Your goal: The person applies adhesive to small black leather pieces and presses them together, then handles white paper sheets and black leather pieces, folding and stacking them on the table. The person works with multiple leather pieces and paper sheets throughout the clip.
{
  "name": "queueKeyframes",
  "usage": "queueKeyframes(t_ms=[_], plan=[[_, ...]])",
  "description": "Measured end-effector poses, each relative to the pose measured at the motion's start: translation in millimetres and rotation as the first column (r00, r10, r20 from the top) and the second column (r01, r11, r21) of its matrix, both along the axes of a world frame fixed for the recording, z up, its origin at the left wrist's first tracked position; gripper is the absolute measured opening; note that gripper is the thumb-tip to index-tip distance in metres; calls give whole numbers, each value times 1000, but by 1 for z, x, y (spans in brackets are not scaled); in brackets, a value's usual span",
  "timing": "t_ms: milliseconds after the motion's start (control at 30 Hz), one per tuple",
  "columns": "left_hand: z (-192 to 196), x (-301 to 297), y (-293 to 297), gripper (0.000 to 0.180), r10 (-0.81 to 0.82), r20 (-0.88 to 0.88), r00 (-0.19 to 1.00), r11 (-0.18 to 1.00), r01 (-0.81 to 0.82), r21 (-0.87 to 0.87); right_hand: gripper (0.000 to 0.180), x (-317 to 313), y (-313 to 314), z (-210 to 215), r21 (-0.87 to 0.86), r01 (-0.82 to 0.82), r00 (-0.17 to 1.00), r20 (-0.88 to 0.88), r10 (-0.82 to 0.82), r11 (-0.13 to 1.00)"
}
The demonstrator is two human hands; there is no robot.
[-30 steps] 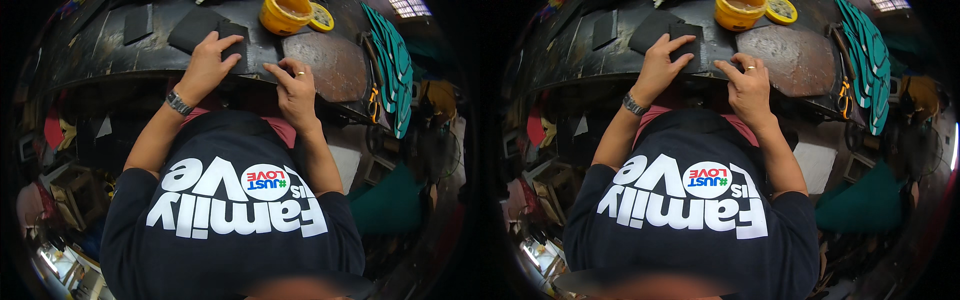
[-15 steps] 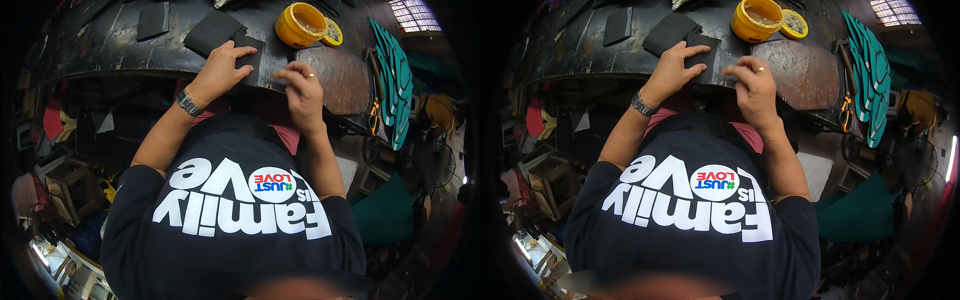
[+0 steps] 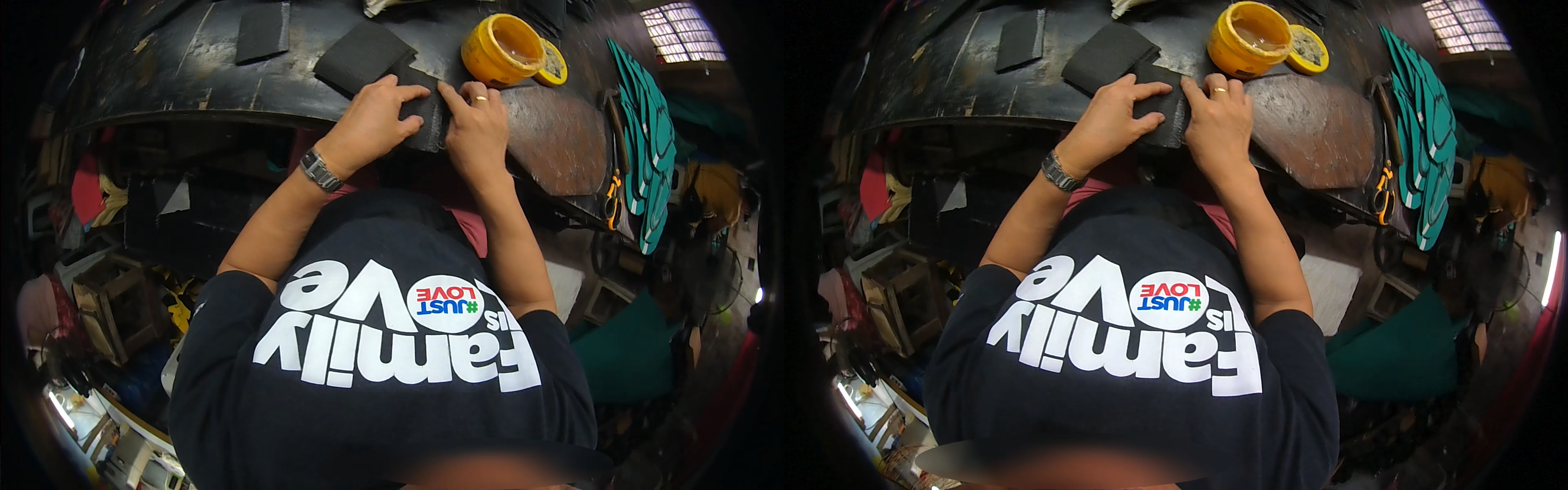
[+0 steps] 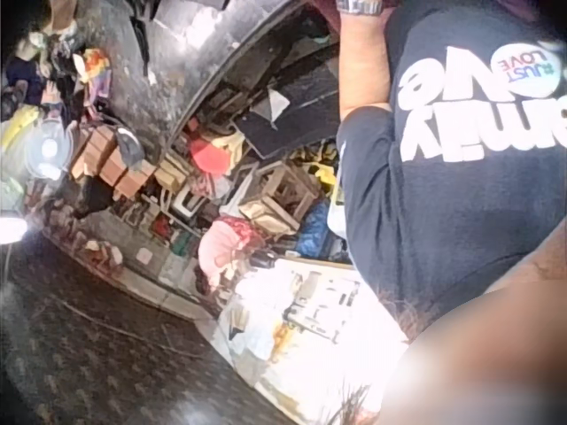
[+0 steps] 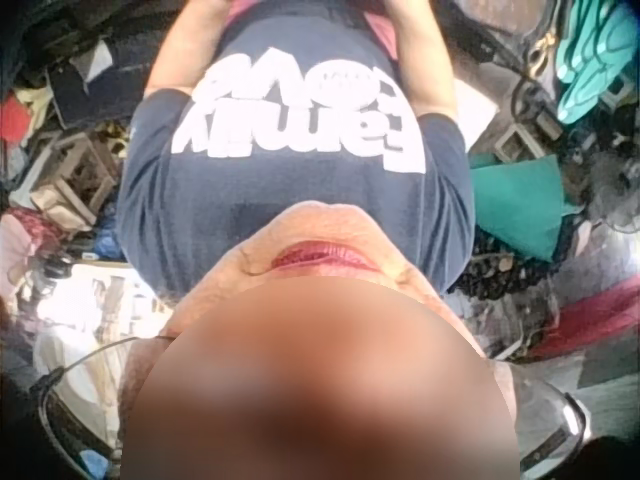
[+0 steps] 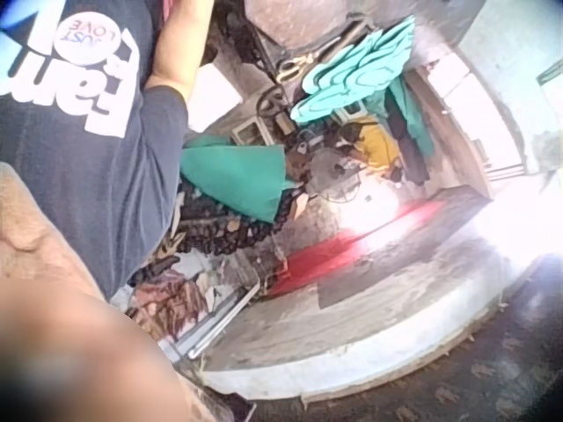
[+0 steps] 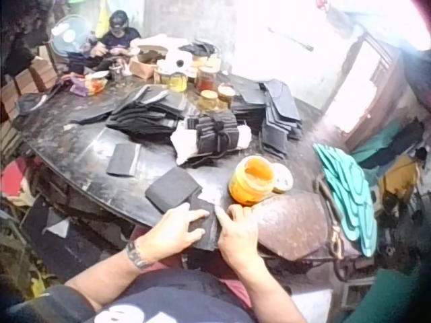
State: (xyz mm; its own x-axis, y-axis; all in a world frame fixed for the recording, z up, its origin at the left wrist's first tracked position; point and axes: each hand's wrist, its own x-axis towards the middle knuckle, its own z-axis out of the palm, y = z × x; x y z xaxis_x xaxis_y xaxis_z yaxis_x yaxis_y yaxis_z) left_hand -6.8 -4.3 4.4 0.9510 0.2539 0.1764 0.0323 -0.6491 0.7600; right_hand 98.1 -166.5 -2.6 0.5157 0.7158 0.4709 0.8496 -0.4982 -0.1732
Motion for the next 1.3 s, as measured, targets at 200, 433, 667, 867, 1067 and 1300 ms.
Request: queueKeyframes(t_ms=[200, 433, 667, 867, 1067, 1300], plan=[[17, -12, 18, 37, 8, 116, 993, 998, -2, -55, 38, -9, -32, 35, 332, -66, 920, -345, 186, 941], [45, -50, 164, 28, 401, 180, 898, 878, -320, -356, 43, -11, -46, 32, 507, 154, 690, -669, 275, 848], [14, -55, 241, 29, 336, 24, 942, 904, -315, -291, 47, -13, -38, 25, 470, 56, 697, -650, 303, 881], [-7, -45, 243, 38, 406, -15, 914, 851, -373, 369, 31, 0, -41, 46, 451, 8, 804, -533, 262, 892], [11, -38, 168, 46, 437, 297, 849, 721, -528, 449, 37, 86, -40, 91, 226, -14, 980, -189, 58, 974], [8, -33, 78, 55, 363, 108, 926, 887, -379, 264, 70, 149, 5, 75, -453, 114, 992, -1, -128, 884]])
